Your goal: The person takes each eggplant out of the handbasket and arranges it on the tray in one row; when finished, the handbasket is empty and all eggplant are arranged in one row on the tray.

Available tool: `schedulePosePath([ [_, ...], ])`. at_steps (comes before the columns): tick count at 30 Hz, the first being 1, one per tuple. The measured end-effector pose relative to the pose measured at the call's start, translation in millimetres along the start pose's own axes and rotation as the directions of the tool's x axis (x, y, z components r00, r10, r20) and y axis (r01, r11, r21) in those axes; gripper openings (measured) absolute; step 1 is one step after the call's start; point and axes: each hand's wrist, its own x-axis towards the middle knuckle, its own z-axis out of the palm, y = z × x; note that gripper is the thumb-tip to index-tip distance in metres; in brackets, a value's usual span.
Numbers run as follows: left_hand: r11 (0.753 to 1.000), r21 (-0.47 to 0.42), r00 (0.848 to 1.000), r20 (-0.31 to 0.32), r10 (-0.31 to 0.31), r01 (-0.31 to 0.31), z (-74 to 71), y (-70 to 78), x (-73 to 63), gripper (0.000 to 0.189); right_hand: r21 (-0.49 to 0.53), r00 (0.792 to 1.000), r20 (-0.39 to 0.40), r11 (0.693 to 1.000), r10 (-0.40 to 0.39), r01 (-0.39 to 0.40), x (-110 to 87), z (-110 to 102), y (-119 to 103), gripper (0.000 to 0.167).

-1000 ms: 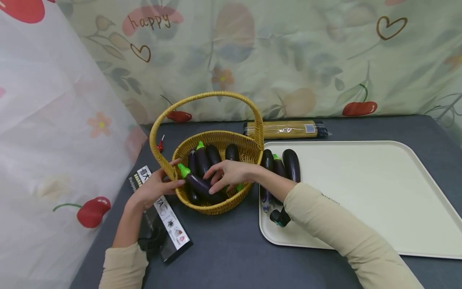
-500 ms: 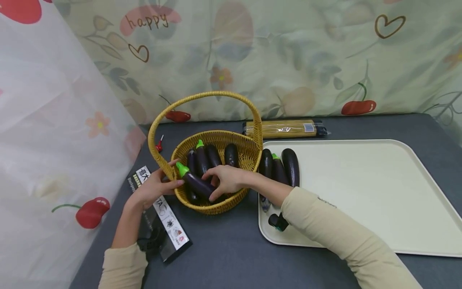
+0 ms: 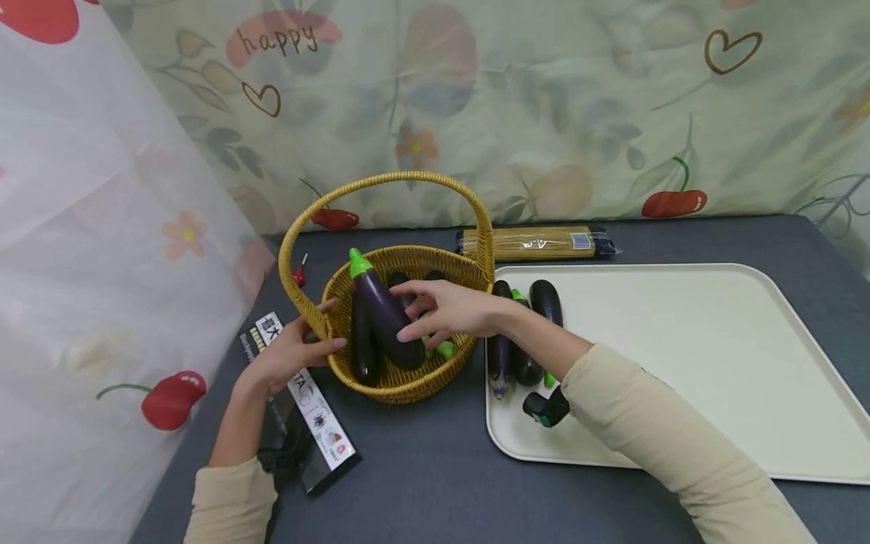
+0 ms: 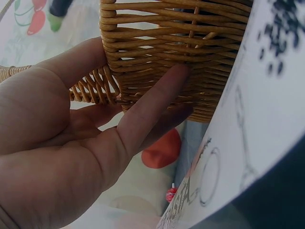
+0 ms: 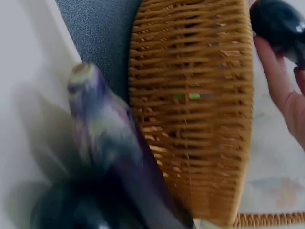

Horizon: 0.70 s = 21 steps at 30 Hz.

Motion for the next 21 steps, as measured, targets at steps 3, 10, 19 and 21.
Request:
schedulePosePath([
  [3, 1.0, -0.002, 1.0, 0.001, 0.005, -0.005, 0.3, 0.5, 0.0, 0.076, 0.09, 1.0, 0.02, 0.996, -0.017, 0.016, -12.1, -7.2, -2.4, 0.07],
  [10, 1.0, 0.004, 1.0, 0.002, 0.007, -0.007, 0.8, 0.5, 0.2, 0.077, 0.189, 1.0, 0.015, 0.982, -0.018, 0.015, -44.5, -20.9, 3.4, 0.079],
  [19, 1.0, 0.01, 1.0, -0.002, -0.003, 0.003, 0.1, 1.0, 1.4, 0.076, 0.255, 1.0, -0.007, 0.967, 0.02, -0.018, -87.8, -32.0, 24.4, 0.084],
  [21, 1.0, 0.01, 1.0, -0.003, -0.003, 0.003, 0.2, 0.5, 1.7, 0.076, 0.266, 1.0, -0.014, 0.964, 0.027, -0.023, -96.2, -35.3, 30.5, 0.084],
])
